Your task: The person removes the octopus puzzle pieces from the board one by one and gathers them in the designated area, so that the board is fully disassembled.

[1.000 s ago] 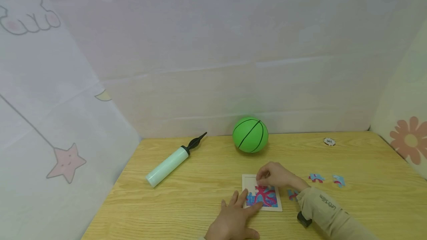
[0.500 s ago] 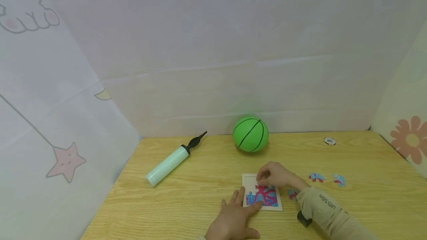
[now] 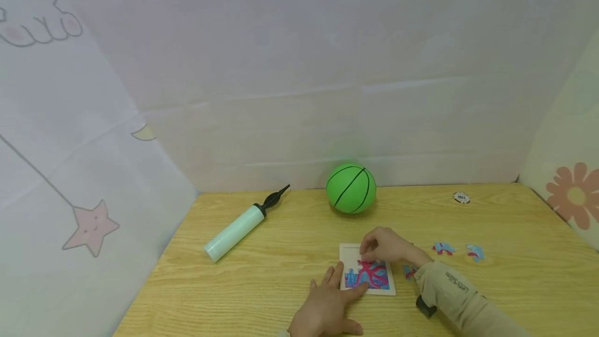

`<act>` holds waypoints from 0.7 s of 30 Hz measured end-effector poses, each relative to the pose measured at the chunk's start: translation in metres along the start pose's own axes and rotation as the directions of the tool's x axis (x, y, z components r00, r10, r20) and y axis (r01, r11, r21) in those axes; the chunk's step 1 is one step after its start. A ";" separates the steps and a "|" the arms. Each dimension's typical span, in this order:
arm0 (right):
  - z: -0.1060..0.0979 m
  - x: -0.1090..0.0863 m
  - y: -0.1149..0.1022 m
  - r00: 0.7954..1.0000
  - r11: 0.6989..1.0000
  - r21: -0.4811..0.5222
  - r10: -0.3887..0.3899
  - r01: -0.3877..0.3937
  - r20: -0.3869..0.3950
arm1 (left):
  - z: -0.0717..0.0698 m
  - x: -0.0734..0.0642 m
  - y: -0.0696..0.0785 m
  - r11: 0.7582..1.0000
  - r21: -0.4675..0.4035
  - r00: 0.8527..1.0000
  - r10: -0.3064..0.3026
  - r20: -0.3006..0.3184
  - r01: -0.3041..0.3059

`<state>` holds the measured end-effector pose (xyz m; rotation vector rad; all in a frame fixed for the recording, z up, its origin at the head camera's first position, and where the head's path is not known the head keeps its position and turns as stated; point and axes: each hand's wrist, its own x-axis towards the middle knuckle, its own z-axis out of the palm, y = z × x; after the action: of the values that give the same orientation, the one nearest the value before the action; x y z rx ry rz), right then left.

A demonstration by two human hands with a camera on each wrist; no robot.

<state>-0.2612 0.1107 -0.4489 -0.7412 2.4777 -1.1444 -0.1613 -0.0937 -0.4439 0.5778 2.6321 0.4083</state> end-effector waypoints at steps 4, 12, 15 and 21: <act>-0.001 -0.001 0.000 1.000 1.000 -0.003 0.010 -0.010 -0.010 | 0.000 -0.001 0.001 1.000 0.020 1.000 0.008 -0.007 -0.008; -0.001 0.000 0.002 1.000 1.000 0.010 0.001 -0.001 -0.007 | 0.000 -0.001 0.001 0.999 0.040 1.000 0.004 -0.018 -0.004; 0.000 0.000 0.003 1.000 1.000 0.021 0.000 0.000 -0.007 | 0.000 -0.002 0.001 0.999 0.048 1.000 0.004 -0.022 -0.003; 0.000 -0.001 0.002 1.000 1.000 0.009 -0.010 0.010 0.001 | 0.000 -0.001 0.001 0.999 0.041 1.000 -0.009 -0.014 0.009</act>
<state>-0.2614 0.1123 -0.4502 -0.7520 2.4691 -1.1575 -0.1603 -0.0930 -0.4428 0.5782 2.6606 0.3569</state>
